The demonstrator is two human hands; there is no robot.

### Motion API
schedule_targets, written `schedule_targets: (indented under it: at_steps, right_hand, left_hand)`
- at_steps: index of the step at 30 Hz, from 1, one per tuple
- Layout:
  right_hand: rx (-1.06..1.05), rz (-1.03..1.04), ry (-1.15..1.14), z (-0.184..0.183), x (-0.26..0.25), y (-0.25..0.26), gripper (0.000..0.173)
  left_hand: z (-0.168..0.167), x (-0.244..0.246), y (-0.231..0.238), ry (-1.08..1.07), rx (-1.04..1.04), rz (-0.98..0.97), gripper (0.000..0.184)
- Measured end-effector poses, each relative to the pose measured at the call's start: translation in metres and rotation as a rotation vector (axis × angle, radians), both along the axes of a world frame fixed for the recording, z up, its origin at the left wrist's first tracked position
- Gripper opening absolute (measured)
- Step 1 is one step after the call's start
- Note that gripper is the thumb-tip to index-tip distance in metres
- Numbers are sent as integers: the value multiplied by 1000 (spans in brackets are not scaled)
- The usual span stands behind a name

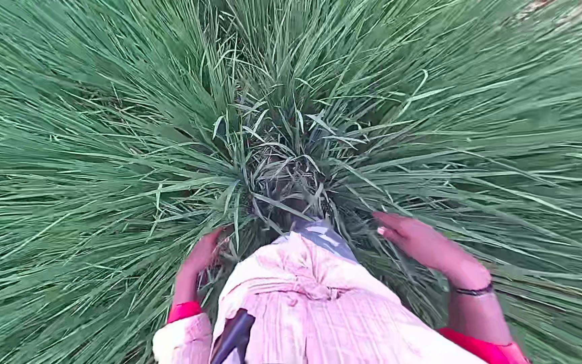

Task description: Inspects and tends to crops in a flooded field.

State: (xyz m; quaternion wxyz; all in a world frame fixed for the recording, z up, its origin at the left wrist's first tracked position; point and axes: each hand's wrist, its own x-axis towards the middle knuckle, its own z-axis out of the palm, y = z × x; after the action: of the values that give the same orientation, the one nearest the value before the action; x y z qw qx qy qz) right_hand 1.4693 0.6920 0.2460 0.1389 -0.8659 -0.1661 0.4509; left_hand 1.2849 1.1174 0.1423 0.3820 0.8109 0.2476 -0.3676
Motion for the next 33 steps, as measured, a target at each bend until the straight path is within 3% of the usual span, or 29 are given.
schedule_targets:
  at_steps: [4, 7, 13, 20, 27, 33]
  right_hand:
    - [-7, 32, 8, -7, 42, 17, 44]
    - [50, 70, 10, -15, 81, 35, 43]
    - [459, 55, 124, -40, 146, 66, 42]
    - [177, -18, 135, -33, 237, 73, 43]
    - [255, 82, 19, -18, 317, 93, 34]
    - [284, 183, 94, -15, 349, 116, 31]
  left_hand:
    - [27, 34, 11, 74, -30, 167, 42]
    - [50, 70, 20, -41, -119, 266, 38]
    - [68, 175, 45, -226, -250, 198, 38]
    - [67, 310, 70, -331, -152, 67, 40]
    - [64, 332, 76, -377, -67, 116, 41]
    - [66, 351, 88, -336, -9, 154, 41]
